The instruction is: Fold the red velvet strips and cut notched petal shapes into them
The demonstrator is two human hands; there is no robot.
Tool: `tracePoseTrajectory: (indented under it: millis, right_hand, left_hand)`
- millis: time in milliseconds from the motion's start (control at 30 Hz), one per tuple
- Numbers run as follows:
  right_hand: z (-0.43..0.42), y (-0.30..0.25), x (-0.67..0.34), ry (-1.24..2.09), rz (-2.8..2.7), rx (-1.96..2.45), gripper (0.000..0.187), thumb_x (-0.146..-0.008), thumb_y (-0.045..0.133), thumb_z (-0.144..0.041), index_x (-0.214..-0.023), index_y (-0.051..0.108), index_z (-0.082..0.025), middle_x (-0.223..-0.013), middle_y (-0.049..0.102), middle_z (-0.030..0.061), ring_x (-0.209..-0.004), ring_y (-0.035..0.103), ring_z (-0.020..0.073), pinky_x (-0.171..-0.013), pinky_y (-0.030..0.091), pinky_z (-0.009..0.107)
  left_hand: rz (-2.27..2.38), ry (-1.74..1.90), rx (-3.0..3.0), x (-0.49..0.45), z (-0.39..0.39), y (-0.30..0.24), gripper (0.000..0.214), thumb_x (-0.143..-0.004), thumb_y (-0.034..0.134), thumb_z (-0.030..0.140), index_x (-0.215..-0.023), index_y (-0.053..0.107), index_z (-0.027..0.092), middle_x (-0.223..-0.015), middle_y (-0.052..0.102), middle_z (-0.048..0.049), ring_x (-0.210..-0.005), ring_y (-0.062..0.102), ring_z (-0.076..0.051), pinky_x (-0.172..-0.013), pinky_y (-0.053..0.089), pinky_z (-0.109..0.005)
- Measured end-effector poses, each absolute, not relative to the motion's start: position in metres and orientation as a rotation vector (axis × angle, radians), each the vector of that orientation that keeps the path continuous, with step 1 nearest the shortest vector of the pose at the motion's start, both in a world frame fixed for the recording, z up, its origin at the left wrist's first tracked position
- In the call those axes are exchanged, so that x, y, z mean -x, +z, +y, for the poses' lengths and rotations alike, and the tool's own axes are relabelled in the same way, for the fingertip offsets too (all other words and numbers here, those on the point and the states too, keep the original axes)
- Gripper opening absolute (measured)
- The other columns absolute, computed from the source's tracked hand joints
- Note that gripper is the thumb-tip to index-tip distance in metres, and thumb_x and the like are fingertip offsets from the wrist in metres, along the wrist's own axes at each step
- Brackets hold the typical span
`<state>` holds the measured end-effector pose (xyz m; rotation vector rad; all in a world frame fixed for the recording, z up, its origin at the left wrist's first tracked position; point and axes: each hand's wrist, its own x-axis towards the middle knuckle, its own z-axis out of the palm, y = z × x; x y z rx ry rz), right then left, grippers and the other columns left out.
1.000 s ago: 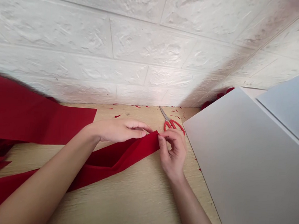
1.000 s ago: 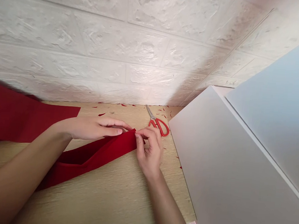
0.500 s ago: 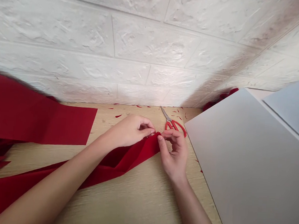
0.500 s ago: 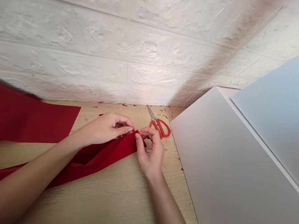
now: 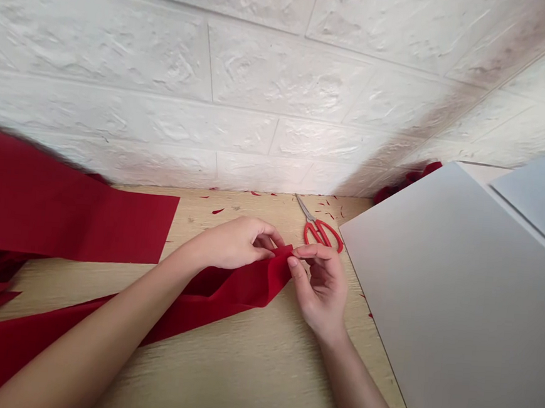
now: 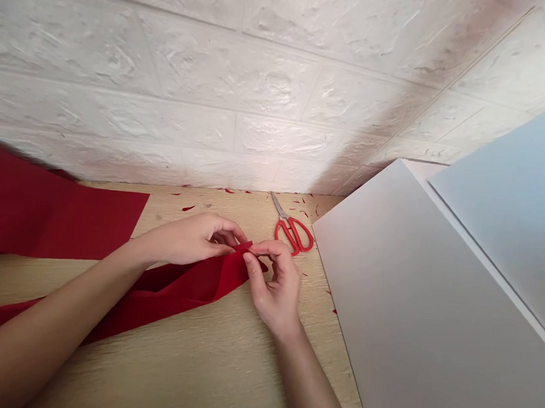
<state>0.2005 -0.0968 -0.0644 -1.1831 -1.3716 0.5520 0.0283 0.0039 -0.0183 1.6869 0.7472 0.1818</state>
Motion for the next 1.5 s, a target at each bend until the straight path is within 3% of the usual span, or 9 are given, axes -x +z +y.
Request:
tracePoseTrajectory:
  millis: [267,400,633,833,1100,1333,1500]
  right_hand:
    - [-0.096,-0.061,-0.206,0.515,-1.465,1.153,0.013,-0.090,0.066,-0.016,-0.098,0.063,-0.027,-0.089,0.063,0.0016,-0.088,0.060,0.0190,-0.082,0.052,0.037]
    - [-0.094,-0.062,-0.205,0.470,-1.396,1.279,0.011,-0.091,0.066,-0.018,-0.096,0.061,-0.026,-0.090,0.064,0.0010,-0.086,0.060,0.0171,-0.080,0.051,0.035]
    - [-0.093,-0.061,-0.203,0.438,-1.313,1.323,0.012,-0.090,0.068,-0.021,-0.097,0.058,-0.024,-0.091,0.065,0.0005,-0.086,0.065,0.0157,-0.081,0.054,0.033]
    - [-0.093,-0.060,-0.201,0.446,-1.323,1.361,0.011,-0.091,0.066,-0.023,-0.098,0.057,-0.024,-0.088,0.064,0.0003,-0.077,0.063,0.0143,-0.072,0.054,0.031]
    - [-0.093,-0.061,-0.202,0.509,-1.253,1.322,0.012,-0.091,0.067,-0.024,-0.098,0.057,-0.024,-0.091,0.065,0.0012,-0.086,0.066,0.0157,-0.082,0.055,0.033]
    - [-0.093,-0.062,-0.202,0.586,-1.217,1.326,0.012,-0.091,0.067,-0.026,-0.098,0.057,-0.024,-0.093,0.065,0.0022,-0.087,0.066,0.0162,-0.083,0.056,0.035]
    - [-0.094,-0.064,-0.203,0.575,-1.225,1.310,0.011,-0.092,0.065,-0.023,-0.100,0.057,-0.025,-0.094,0.063,0.0010,-0.086,0.066,0.0143,-0.080,0.056,0.031]
  left_hand:
    - [0.906,0.282,-1.808,-0.029,0.003,-0.010,0.020,-0.089,0.062,0.034,-0.089,0.075,0.019,-0.085,0.077,-0.0008,-0.076,0.066,-0.015,-0.068,0.044,-0.026]
    - [0.877,0.366,-1.819,-0.030,-0.001,-0.009,0.024,-0.091,0.059,0.038,-0.086,0.074,0.020,-0.084,0.075,0.0002,-0.073,0.063,-0.014,-0.065,0.042,-0.026]
    - [0.897,0.392,-1.845,-0.035,-0.007,-0.005,0.024,-0.092,0.056,0.036,-0.087,0.073,0.020,-0.085,0.075,-0.0001,-0.075,0.065,-0.015,-0.066,0.043,-0.026]
    - [0.915,0.372,-1.837,-0.040,-0.011,-0.004,0.023,-0.093,0.054,0.033,-0.091,0.072,0.020,-0.087,0.074,-0.0007,-0.076,0.065,-0.016,-0.066,0.044,-0.027]
    - [0.880,0.362,-1.786,-0.042,-0.013,-0.004,0.022,-0.091,0.053,0.034,-0.080,0.065,0.019,-0.079,0.070,0.0007,-0.069,0.060,-0.013,-0.063,0.042,-0.025]
    - [0.873,0.349,-1.785,-0.042,-0.012,-0.007,0.022,-0.091,0.052,0.035,-0.084,0.066,0.019,-0.078,0.069,0.0007,-0.068,0.059,-0.013,-0.061,0.041,-0.025]
    - [0.866,0.374,-1.736,-0.045,-0.015,-0.006,0.025,-0.094,0.052,0.040,-0.091,0.066,0.019,-0.092,0.074,-0.0020,-0.084,0.066,-0.017,-0.077,0.049,-0.029]
